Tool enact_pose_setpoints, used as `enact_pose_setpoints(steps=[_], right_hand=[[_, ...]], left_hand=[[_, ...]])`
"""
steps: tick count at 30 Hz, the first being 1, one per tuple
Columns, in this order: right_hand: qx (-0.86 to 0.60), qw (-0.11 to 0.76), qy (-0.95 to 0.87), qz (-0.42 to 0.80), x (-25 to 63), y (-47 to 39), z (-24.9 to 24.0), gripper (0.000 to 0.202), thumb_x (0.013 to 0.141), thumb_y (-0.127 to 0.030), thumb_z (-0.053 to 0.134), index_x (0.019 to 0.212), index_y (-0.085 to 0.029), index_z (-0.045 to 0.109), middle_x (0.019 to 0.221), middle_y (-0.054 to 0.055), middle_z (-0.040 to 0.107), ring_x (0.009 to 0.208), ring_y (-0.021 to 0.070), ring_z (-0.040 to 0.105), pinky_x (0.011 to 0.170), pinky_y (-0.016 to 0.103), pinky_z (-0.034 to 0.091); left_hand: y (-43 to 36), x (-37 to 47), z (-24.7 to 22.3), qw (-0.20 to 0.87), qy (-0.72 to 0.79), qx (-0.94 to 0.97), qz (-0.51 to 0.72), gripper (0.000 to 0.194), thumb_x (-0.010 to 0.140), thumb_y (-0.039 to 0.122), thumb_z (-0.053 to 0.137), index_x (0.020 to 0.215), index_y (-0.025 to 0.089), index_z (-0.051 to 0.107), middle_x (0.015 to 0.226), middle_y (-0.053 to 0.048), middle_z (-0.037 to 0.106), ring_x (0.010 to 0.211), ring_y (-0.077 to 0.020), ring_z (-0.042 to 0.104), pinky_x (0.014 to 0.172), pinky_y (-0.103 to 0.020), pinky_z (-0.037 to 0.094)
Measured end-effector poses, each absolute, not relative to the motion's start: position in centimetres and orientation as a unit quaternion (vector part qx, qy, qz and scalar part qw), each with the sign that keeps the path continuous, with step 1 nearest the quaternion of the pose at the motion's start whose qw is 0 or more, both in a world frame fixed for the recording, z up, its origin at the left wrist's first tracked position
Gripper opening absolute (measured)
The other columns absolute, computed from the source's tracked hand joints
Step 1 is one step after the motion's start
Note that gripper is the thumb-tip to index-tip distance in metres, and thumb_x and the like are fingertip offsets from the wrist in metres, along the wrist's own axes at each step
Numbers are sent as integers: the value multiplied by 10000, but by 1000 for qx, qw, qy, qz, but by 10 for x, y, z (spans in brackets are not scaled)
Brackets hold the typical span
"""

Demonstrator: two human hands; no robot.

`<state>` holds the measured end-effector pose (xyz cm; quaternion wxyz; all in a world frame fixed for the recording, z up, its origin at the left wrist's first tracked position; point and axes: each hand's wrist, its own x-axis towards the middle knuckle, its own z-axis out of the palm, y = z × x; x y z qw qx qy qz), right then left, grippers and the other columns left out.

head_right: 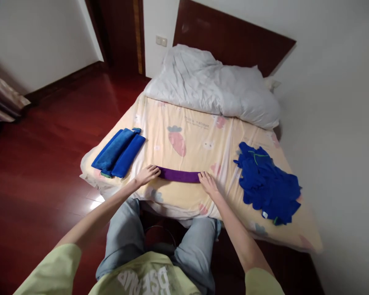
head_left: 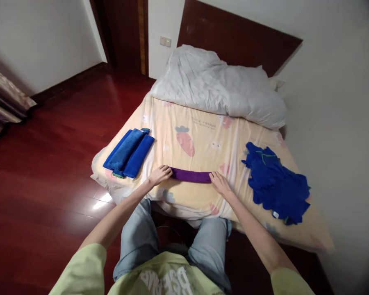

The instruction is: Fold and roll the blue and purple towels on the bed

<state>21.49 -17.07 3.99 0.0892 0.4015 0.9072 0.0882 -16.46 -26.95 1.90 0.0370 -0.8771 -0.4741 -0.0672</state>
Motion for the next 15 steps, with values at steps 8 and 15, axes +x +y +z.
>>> enact_pose_setpoints(steps=[8,15], right_hand=[[285,23,949,131,45,-94,100,325,926,-81,595,1247,-125,625,1249,193,672,1196,321,584,1010,401,495],[226,-35,971,71,-178,-83,95,395,992,-11,400,1311,-125,605,1374,195,625,1338,306,523,1029,430,517]], left_hand=[[-385,-243,8,136,-563,-791,-199,410,1033,101,460,1411,125,618,1246,-163,684,1093,-274,588,958,-423,486],[-436,-315,-8,141,-664,-692,-245,462,1010,92,486,1445,164,624,1222,-156,704,1012,-273,602,919,-423,518]])
